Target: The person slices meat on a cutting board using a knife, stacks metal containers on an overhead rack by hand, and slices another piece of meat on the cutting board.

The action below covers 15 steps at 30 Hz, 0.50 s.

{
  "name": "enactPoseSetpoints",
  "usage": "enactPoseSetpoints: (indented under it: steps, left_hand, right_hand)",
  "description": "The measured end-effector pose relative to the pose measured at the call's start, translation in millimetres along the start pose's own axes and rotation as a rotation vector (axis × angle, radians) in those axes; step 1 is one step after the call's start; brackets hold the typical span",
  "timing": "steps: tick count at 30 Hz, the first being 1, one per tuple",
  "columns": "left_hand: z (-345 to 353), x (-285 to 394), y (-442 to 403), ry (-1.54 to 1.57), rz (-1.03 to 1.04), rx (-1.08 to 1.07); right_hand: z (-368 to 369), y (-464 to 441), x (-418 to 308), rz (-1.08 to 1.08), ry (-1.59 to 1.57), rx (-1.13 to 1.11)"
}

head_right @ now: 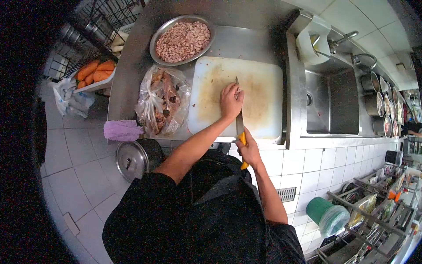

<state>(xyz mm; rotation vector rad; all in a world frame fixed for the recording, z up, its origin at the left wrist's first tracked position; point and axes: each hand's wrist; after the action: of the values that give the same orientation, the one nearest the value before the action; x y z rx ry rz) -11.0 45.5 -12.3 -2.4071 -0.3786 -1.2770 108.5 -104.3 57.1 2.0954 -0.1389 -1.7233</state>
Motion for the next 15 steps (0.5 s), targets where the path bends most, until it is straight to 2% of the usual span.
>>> enactPoseSetpoints:
  steps: [2, 6, 12, 15]
  left_hand:
    - [2.9, -5.1, -6.2, 0.162, -0.115, -0.010]
    - [-4.6, -8.4, -35.1, 0.332, -0.262, 0.051]
    - [-72.8, 22.2, -160.6, 0.488, -0.097, 0.259]
    - [-120.3, 32.5, -227.8, 0.558, -0.081, 0.164]
  right_hand:
    - [3.3, -2.5, -5.7, -0.005, -0.103, -0.026]
    - [8.8, -22.2, -24.6, -0.060, -0.066, -0.055]
    - [44.8, -83.3, -118.1, -0.298, 0.050, -0.098]
    - [65.4, -117.4, -159.3, -0.451, 0.048, -0.084]
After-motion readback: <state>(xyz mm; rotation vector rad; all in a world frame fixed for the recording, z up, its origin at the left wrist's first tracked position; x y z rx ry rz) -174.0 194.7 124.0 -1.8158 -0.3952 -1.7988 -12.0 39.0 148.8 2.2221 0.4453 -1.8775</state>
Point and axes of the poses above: each hand's wrist, its own y-axis away from the middle knuckle, its own z-axis out of the palm, x = y × z, and after that the axes turned 10 degrees about -z, right-handed
